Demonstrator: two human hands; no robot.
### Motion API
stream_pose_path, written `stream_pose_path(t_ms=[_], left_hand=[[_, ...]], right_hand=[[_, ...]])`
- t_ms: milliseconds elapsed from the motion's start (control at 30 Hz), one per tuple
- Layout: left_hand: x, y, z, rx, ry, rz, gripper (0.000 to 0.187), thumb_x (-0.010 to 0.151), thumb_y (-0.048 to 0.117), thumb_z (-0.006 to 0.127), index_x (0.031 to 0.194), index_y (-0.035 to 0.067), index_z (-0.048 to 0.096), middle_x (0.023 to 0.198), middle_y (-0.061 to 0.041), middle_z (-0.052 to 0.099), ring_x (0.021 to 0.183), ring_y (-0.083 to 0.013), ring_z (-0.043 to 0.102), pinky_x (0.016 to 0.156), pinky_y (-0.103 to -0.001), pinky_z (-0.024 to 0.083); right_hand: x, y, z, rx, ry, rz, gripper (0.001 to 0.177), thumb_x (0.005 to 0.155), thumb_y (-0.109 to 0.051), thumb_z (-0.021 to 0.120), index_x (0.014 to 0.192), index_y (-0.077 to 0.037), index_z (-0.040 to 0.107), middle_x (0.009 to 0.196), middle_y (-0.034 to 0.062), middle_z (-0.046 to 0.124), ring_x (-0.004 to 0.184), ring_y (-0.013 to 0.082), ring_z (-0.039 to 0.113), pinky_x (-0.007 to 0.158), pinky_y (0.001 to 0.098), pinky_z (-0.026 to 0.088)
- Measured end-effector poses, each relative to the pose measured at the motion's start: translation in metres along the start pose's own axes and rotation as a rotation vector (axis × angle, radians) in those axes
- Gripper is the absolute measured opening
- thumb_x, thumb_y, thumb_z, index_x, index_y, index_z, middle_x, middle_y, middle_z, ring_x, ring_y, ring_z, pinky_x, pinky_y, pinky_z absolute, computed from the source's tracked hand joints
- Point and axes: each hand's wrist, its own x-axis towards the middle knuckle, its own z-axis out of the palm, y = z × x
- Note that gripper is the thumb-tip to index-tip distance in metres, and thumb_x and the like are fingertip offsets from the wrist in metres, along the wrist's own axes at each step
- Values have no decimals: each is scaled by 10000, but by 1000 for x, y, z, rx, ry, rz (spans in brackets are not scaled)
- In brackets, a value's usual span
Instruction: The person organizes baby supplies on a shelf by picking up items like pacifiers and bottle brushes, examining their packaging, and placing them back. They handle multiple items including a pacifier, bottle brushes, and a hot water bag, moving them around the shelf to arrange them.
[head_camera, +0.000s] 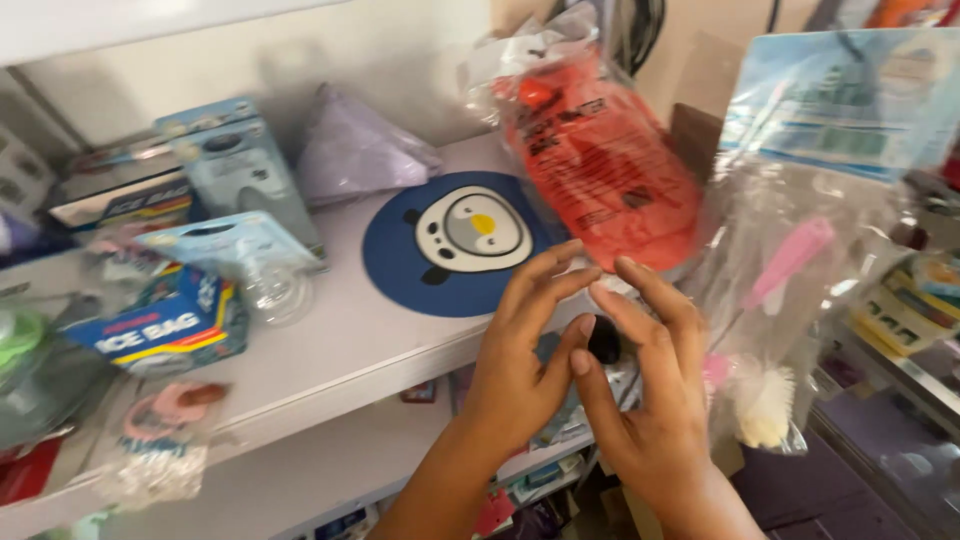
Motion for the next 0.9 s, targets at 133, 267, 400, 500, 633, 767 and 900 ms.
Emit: stream_pose_path(t_ms=[133,267,400,500,633,767,900], left_hand=[[-16,5,-30,99,79,-6,314,1006,43,624,1319,52,639,1509,-146,561,1444,-341,533,1181,-423,445],[-35,9,-59,126,194,-33,284,1000,0,602,1278,38,646,1444,-125,605,1317,-315,642,1077,-384,541],[-52,15,-86,251,300,-22,277,984,-30,617,1254,23,647,1336,-129,656,1202,-325,684,984,-388,572],[-64,22,-105,357,358,-20,243,964,-33,633,1200,20,653,1290,-128,674,1151,-327,680,978,-399,553],[-80,33,-126,399,441,-48,154,959,-13,677,1104,38,673,1262,-113,682,1125,-312,693,937,-381,562],[-97,42,-146,580,465,-37,110,907,16,734,961,55,647,1263,-109,687,1117,-313,669,959,-403,510],[-116,49,-166,724,499,-15,194,899,47,759,875,73,569,1279,-91,685,1191,-315,644,1030,-418,480]], right_hand=[[0,-15,25,150,-86,-27,436,941,-79,694,1361,-30,584,1489,217,503,1388,372,516,1149,446,444],[-1,-32,51,230,-169,-48,399,954,-116,687,1338,-49,605,1451,207,546,1334,342,563,1115,428,465],[1,-50,74,305,-204,-118,380,965,-144,688,1324,-50,606,1405,187,583,1312,327,599,1101,412,489],[2,-68,87,438,-253,-117,370,978,-147,679,1324,-37,606,1405,191,589,1307,315,614,1101,403,499],[2,-86,103,521,-295,-156,371,976,-143,680,1316,-23,595,1385,187,613,1297,308,624,1091,390,497],[0,-99,117,605,-327,-158,309,963,-82,675,1259,-8,628,1320,182,659,1236,295,666,1062,368,512],[-1,-111,133,659,-348,-184,251,958,-11,662,1209,-19,653,1286,167,685,1202,277,692,1019,347,540]])
